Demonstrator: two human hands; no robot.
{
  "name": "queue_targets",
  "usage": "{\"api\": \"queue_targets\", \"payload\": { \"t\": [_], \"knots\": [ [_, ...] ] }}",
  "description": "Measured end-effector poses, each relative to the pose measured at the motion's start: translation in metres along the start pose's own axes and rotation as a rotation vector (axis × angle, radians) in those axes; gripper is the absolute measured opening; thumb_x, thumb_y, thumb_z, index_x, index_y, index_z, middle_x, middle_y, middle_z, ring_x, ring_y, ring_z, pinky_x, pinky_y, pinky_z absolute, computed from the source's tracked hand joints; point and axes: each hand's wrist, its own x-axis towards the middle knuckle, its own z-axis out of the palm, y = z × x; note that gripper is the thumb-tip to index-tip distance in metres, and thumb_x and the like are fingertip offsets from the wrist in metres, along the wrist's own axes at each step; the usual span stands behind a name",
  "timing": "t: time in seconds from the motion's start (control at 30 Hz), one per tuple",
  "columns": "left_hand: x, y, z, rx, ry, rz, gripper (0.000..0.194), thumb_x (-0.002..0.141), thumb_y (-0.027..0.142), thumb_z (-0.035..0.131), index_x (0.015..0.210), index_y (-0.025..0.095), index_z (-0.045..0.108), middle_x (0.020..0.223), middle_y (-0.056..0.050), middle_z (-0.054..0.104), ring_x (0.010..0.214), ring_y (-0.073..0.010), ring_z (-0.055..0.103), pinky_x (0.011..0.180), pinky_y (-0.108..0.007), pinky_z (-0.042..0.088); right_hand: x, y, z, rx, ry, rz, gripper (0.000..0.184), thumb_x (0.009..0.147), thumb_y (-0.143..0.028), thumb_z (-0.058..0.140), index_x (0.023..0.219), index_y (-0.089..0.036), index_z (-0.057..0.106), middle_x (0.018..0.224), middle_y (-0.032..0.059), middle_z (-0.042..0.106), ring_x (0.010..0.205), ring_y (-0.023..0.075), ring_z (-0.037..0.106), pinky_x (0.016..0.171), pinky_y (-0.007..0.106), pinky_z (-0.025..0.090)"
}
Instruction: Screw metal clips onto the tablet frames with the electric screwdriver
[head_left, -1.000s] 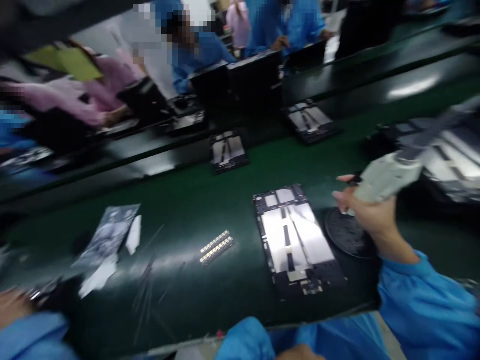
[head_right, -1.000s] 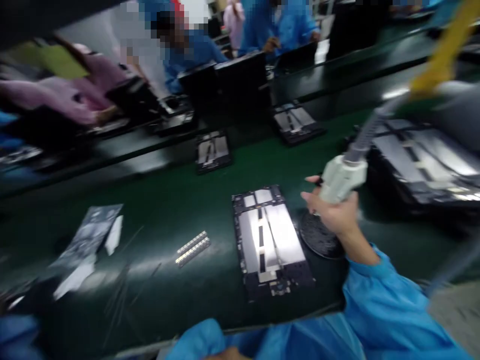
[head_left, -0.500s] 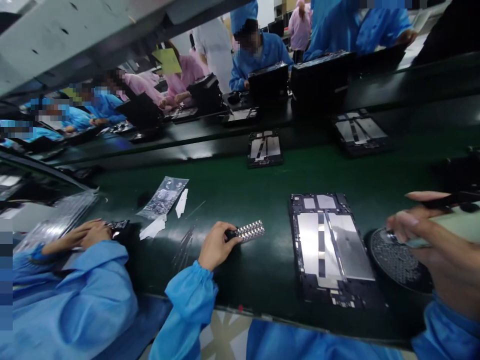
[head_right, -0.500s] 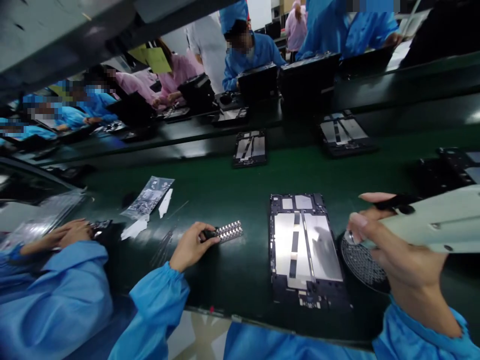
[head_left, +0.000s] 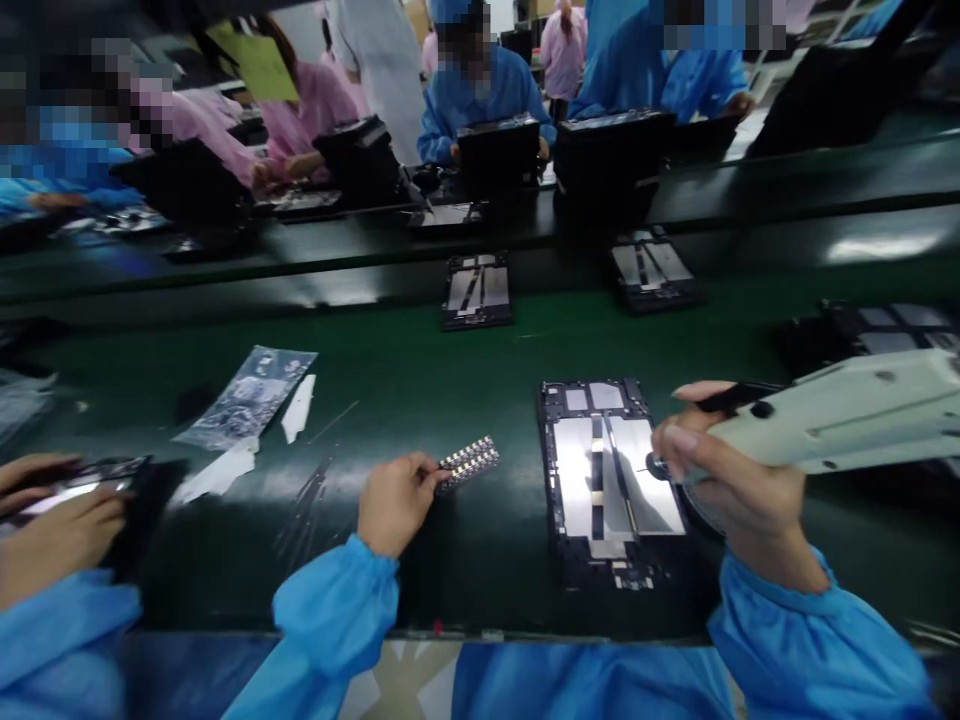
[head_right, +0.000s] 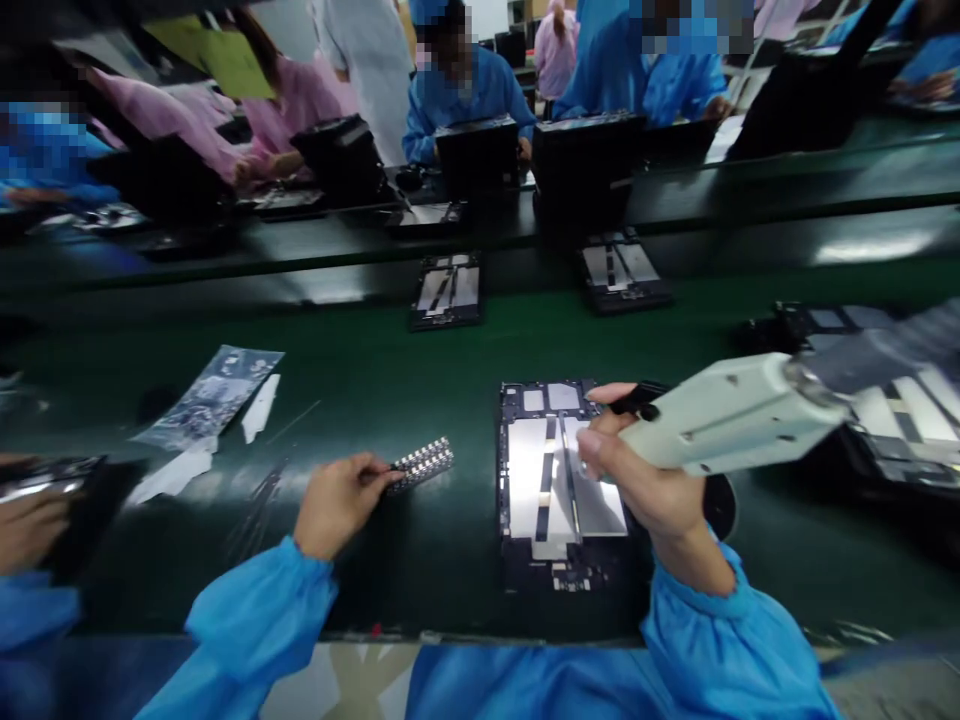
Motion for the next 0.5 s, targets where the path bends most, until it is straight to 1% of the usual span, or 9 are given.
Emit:
{"api": "queue_targets", "payload": {
  "t": [0.07,0.1,0.13,0.2,0.27,0.33,0.37,0.43,0.5],
  "knots": [
    [-0.012,0.005,0.005,0.068,0.150,0.138,0.021,0.083,0.034,0.056,0.073,0.020,0.069,0.083,-0.009,0.074,0.082,-0.0265,0.067,0.072,-0.036,0.049,-0.001,0.004,0.000,-0.007,-0.035,0.004,0.026,0.077,-0.018,0.070,0.101,-0.024,0.060,0.049,-0.0076,0.056,0.042,0.0118,0.053,0.049,0.028,0.047],
    [-0.016,0.009,0.007,0.041,0.196,0.201,0.023,0.084,0.035,0.054,0.075,0.020,0.069,0.089,-0.009,0.074,0.085,-0.0262,0.068,0.075,-0.036,0.050,-0.001,0.005,0.000,-0.016,-0.052,0.006,0.026,0.079,-0.019,0.070,0.102,-0.024,0.060,0.050,-0.0076,0.056,0.043,0.0118,0.054,0.049,0.028,0.047],
    [-0.018,0.014,0.007,-0.020,0.204,0.248,0.024,0.085,0.036,0.054,0.077,0.020,0.070,0.092,-0.008,0.074,0.085,-0.0250,0.068,0.076,-0.035,0.051,-0.001,0.007,0.001,-0.019,-0.070,0.002,0.026,0.080,-0.019,0.069,0.103,-0.024,0.060,0.050,-0.0075,0.056,0.043,0.0117,0.054,0.049,0.028,0.047],
    [-0.017,0.027,0.006,-0.189,0.116,0.298,0.024,0.086,0.037,0.054,0.085,0.021,0.071,0.089,-0.006,0.074,0.078,-0.0206,0.069,0.072,-0.030,0.052,0.001,0.009,0.004,-0.008,-0.096,-0.010,0.025,0.081,-0.020,0.069,0.104,-0.024,0.059,0.051,-0.0078,0.056,0.044,0.0113,0.054,0.049,0.028,0.047],
    [-0.007,0.044,0.008,-0.348,-0.027,0.335,0.026,0.088,0.036,0.052,0.094,0.021,0.072,0.082,-0.004,0.072,0.068,-0.0164,0.068,0.064,-0.027,0.052,0.003,0.011,0.011,0.012,-0.116,-0.018,0.025,0.081,-0.019,0.069,0.103,-0.024,0.059,0.051,-0.0083,0.056,0.044,0.0107,0.053,0.049,0.027,0.046],
    [0.006,0.060,0.014,-0.474,-0.145,0.385,0.027,0.088,0.031,0.049,0.096,0.021,0.073,0.080,-0.004,0.069,0.063,-0.0136,0.066,0.062,-0.025,0.051,0.005,0.013,0.019,0.016,-0.121,-0.007,0.025,0.080,-0.018,0.069,0.103,-0.023,0.059,0.051,-0.0085,0.057,0.043,0.0100,0.053,0.049,0.026,0.046],
    [0.013,0.067,0.018,-0.525,-0.181,0.393,0.026,0.087,0.029,0.050,0.095,0.020,0.073,0.078,-0.003,0.067,0.061,-0.0128,0.065,0.061,-0.025,0.051,0.006,0.015,0.024,0.019,-0.126,0.004,0.025,0.080,-0.017,0.069,0.102,-0.023,0.059,0.051,-0.0086,0.057,0.043,0.0097,0.053,0.049,0.026,0.046],
    [0.025,0.079,0.029,-0.621,-0.221,0.345,0.021,0.082,0.027,0.057,0.093,0.018,0.073,0.075,-0.003,0.066,0.060,-0.0130,0.066,0.060,-0.024,0.052,0.008,0.017,0.031,0.035,-0.141,0.022,0.026,0.079,-0.017,0.070,0.102,-0.023,0.058,0.051,-0.0089,0.057,0.042,0.0092,0.053,0.048,0.026,0.046],
    [0.034,0.086,0.039,-0.716,-0.247,0.226,0.017,0.074,0.026,0.067,0.087,0.016,0.070,0.070,-0.002,0.068,0.059,-0.0148,0.068,0.057,-0.024,0.051,0.009,0.019,0.036,0.055,-0.147,0.030,0.026,0.079,-0.016,0.070,0.101,-0.022,0.058,0.050,-0.0090,0.056,0.042,0.0091,0.052,0.047,0.025,0.045]
  ]
}}
